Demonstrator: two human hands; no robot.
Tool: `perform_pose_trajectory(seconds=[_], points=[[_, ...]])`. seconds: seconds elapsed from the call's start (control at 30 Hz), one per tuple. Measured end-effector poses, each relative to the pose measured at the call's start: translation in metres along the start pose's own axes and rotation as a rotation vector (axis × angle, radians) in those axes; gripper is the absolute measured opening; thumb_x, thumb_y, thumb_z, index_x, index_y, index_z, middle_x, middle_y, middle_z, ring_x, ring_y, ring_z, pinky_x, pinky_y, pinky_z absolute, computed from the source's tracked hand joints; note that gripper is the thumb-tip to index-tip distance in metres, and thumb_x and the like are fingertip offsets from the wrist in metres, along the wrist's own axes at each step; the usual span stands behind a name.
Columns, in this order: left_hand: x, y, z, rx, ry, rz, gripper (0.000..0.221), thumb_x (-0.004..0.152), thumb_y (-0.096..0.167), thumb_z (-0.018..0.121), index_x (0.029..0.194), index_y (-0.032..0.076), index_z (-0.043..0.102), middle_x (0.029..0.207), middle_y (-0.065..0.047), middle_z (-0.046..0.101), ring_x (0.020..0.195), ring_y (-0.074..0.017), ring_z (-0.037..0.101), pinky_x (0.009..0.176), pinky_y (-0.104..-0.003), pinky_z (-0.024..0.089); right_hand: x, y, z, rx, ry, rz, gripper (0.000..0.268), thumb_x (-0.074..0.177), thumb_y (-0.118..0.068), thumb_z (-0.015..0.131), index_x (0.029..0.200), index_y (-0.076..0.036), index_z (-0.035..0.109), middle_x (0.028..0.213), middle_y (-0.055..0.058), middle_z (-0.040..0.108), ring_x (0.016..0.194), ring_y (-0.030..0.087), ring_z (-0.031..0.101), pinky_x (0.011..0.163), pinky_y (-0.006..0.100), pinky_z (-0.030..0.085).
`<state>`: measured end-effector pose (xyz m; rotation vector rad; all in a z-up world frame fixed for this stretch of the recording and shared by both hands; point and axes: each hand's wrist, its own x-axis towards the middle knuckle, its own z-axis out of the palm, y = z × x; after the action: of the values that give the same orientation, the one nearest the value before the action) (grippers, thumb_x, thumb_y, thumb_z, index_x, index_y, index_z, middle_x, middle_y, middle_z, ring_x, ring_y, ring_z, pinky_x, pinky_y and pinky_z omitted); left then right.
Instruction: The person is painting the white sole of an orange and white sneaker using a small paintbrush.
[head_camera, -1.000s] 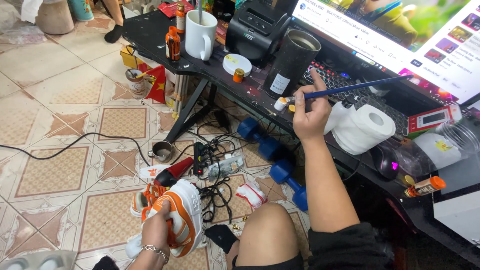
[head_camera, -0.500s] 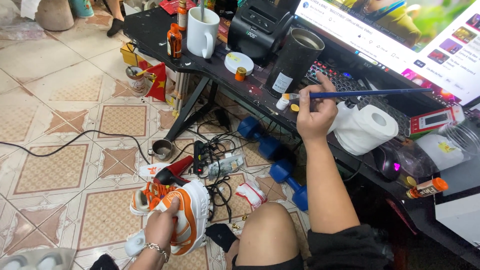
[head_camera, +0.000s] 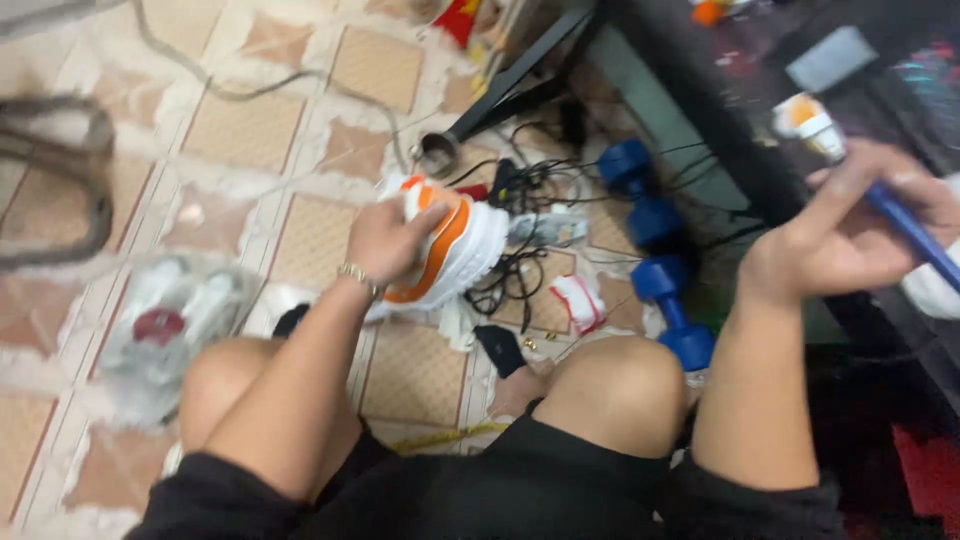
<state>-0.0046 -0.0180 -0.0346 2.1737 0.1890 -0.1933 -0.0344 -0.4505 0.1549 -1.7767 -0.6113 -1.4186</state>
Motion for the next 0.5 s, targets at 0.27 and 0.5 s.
perform_pose_trajectory(seconds=[0.27,0.5], points=[[-0.014,0.035,-0.052,-0.033,-0.087,-0.025,0.068,0.102,0.075,0.09,0.097,0.007,0.093,0.101,-0.024,0.09,0.124,-0.0495,0.086,0.11,-0.058,0.064,-0.141,-0.08,0.096,0.368,-0.052,0.641,0.033,0.121,-0.003,0.088,0.13,-0.007,0.056,0.118,0.035,0.084,0.078,0.026,0.084,0.076,0.034,0.069],[-0.005,0.031,-0.041,-0.007,0.016,0.052,0.061,0.102,0.064,0.094,0.084,0.005,0.093,0.064,-0.008,0.075,0.052,-0.0212,0.068,0.059,-0.039,0.061,-0.177,-0.104,0.089,0.361,-0.343,0.574,0.037,0.114,0.012,0.077,0.123,-0.008,0.047,0.122,0.025,0.077,0.094,0.028,0.078,0.089,0.039,0.072]])
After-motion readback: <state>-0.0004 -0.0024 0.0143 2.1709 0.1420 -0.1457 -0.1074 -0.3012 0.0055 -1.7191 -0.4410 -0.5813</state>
